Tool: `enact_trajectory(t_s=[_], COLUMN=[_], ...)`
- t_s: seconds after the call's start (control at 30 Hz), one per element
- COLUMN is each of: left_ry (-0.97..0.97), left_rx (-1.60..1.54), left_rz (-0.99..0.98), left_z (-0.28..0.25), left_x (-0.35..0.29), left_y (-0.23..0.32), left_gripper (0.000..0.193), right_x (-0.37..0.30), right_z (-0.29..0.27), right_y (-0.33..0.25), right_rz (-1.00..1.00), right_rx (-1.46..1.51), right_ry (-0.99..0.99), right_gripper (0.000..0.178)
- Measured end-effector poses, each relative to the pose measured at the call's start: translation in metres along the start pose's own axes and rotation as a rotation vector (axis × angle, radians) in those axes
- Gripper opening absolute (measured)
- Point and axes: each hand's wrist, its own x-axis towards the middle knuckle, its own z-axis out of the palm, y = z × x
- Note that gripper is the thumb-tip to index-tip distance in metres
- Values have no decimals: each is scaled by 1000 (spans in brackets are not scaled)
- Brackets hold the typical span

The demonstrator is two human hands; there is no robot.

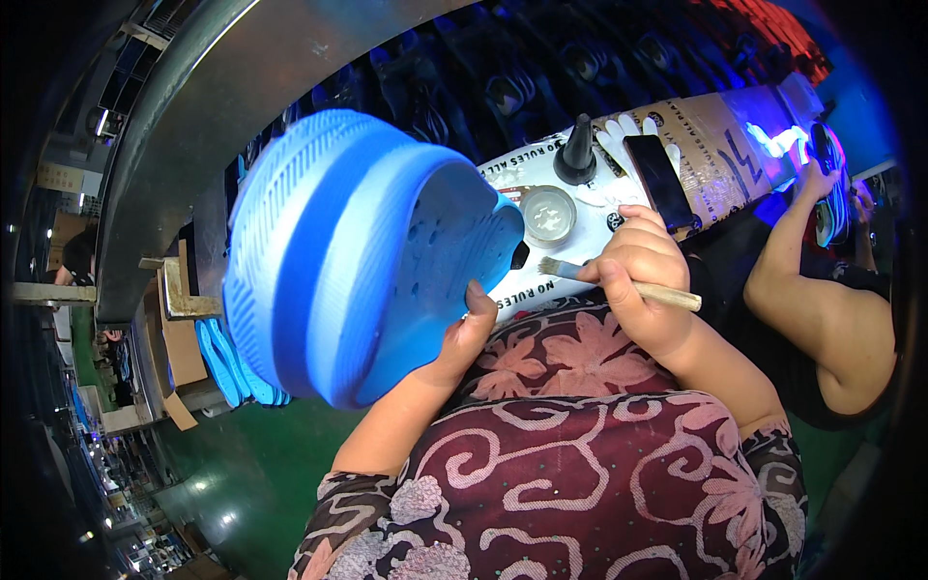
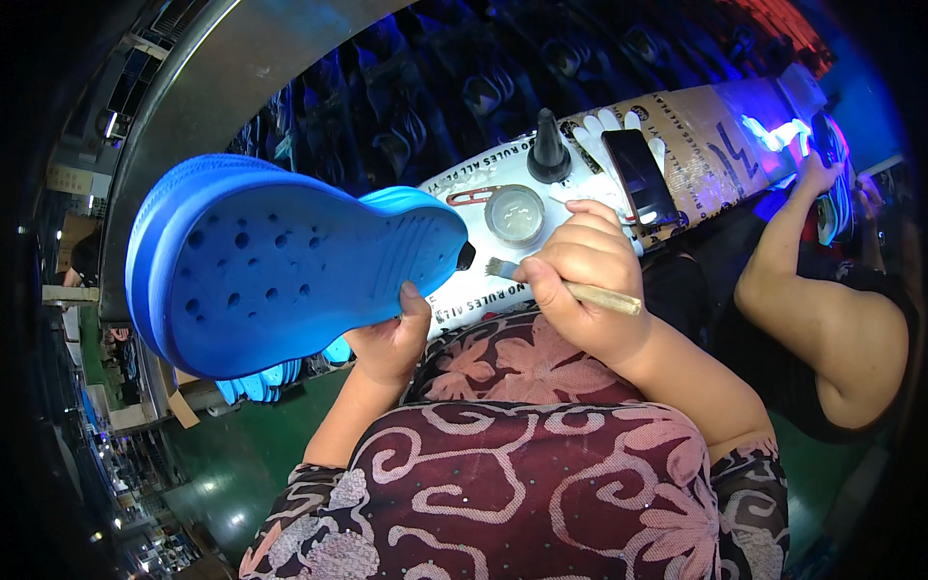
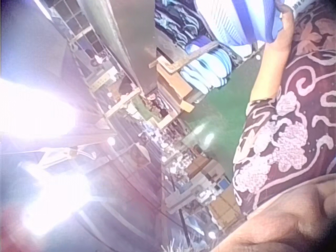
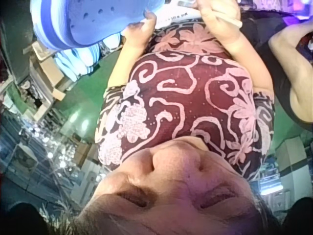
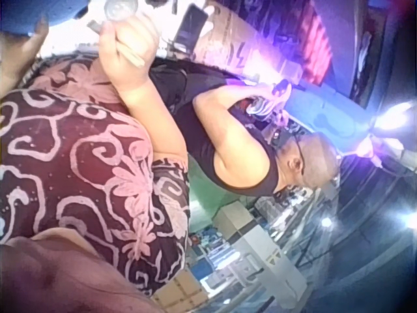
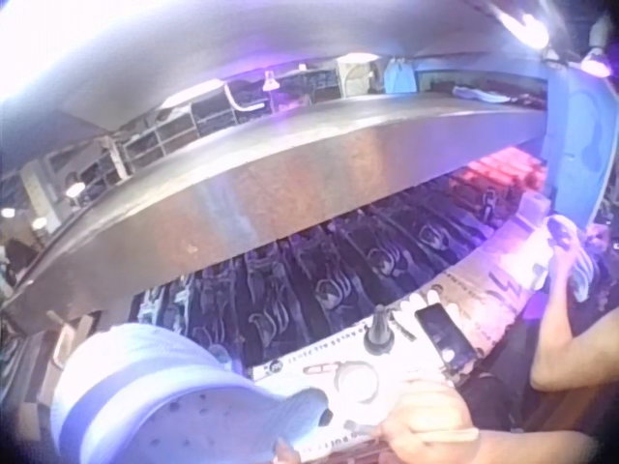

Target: The person takes shoe soles one by one, applies adhesive to each sole with a brush, and places them onto an overhead conveyor belt.

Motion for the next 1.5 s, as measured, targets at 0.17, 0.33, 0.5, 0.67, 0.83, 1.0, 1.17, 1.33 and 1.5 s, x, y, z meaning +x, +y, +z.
enact_trajectory(t_s=[0.17,0.33,0.5,0.67,0.83,1.0,1.17,1.33,1.5], left_ry=[108,142,-248,-786,-590,-520,-715,-495,-224], left_rx=[-276,-489,-894,-976,-1345,-1529,-1351,-608,352], left_rz=[-210,-254,-560,-516,-722,-755,-450,-752,-621], left_z=[-4,-23,-32,45,206,260,192,54,-83], left_x=[-4,27,83,156,329,373,254,124,-9], left_y=[0,25,88,137,211,238,170,-3,-118], left_gripper=[35,61,76,73,34,30,39,35,50], right_x=[-1,-17,-34,-61,-75,-84,-86,-77,-54], right_z=[-12,-25,-42,-72,-94,-94,-90,-57,-35], right_y=[0,19,34,56,62,76,85,84,70], right_rz=[59,129,106,269,368,423,506,605,651], right_rx=[1,29,57,173,114,98,277,416,517], right_ry=[22,116,212,352,360,332,343,296,143], right_gripper=[20,19,24,23,25,30,25,28,32])
